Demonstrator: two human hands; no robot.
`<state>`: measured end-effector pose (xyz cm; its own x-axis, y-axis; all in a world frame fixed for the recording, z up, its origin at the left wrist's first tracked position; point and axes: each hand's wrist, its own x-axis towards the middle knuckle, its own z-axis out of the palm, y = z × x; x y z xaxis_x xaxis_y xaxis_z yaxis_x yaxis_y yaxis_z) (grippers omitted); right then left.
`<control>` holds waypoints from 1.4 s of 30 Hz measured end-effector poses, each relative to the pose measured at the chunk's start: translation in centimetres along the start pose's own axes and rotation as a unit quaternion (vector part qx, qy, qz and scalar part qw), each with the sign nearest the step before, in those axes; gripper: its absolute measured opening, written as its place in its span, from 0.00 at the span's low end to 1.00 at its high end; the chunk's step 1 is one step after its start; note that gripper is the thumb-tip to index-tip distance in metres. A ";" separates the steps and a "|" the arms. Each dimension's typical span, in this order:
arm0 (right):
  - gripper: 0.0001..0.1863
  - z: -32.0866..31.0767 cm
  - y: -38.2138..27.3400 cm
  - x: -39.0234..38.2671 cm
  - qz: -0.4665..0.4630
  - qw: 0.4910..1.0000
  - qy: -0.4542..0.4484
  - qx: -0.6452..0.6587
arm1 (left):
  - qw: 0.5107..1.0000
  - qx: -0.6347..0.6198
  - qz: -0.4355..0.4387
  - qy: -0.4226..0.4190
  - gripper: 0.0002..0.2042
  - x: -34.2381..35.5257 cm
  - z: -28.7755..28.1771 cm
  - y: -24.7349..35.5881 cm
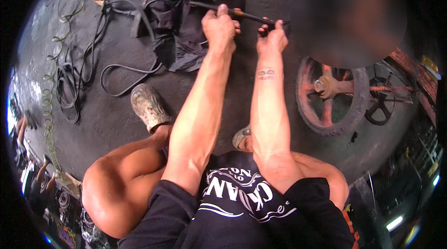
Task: The person adjusts a welding machine setting and then uses a welding torch to join metal rods on a wheeled frame while another person holds the metal in place.
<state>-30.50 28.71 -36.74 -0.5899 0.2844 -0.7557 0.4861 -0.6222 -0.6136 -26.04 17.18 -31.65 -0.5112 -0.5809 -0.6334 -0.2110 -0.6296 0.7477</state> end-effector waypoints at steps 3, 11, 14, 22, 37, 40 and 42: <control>0.17 -0.2 0.9 -0.3 -0.002 1.000 -0.019 -0.020 | 1.000 0.002 -0.005 0.018 0.11 0.6 -0.7 -0.3; 0.18 0.2 1.0 -1.3 -0.035 0.999 -0.018 0.007 | 1.000 -0.011 -0.002 -0.010 0.12 0.6 -0.2 -0.4; 0.21 0.6 1.9 -2.5 -0.018 1.000 -0.010 0.012 | 1.000 0.007 0.002 0.002 0.12 0.7 -0.4 -0.4; 0.10 -3.9 10.1 -4.4 -0.343 0.901 -0.134 -0.232 | 0.999 0.029 -0.023 -0.026 0.12 -0.1 0.0 0.2; 0.16 -5.3 -1.1 -12.5 -0.125 0.250 -0.490 -0.826 | 1.000 0.004 0.000 -0.004 0.12 0.0 -0.5 0.3; 0.15 -5.0 -6.0 -16.7 -0.064 0.176 -0.542 -0.819 | 1.000 -0.014 -0.001 -0.013 0.11 -0.1 -0.3 0.2; 0.15 -5.5 -7.6 -17.7 -0.038 0.169 -0.559 -0.811 | 1.000 -0.009 -0.002 -0.006 0.11 0.4 -0.6 0.0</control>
<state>-20.27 32.43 -19.96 0.0529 -0.6332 -0.7722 -0.5472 0.6284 -0.5528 -25.74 16.64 -32.02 -0.5208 -0.5724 -0.6333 -0.1980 -0.6407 0.7418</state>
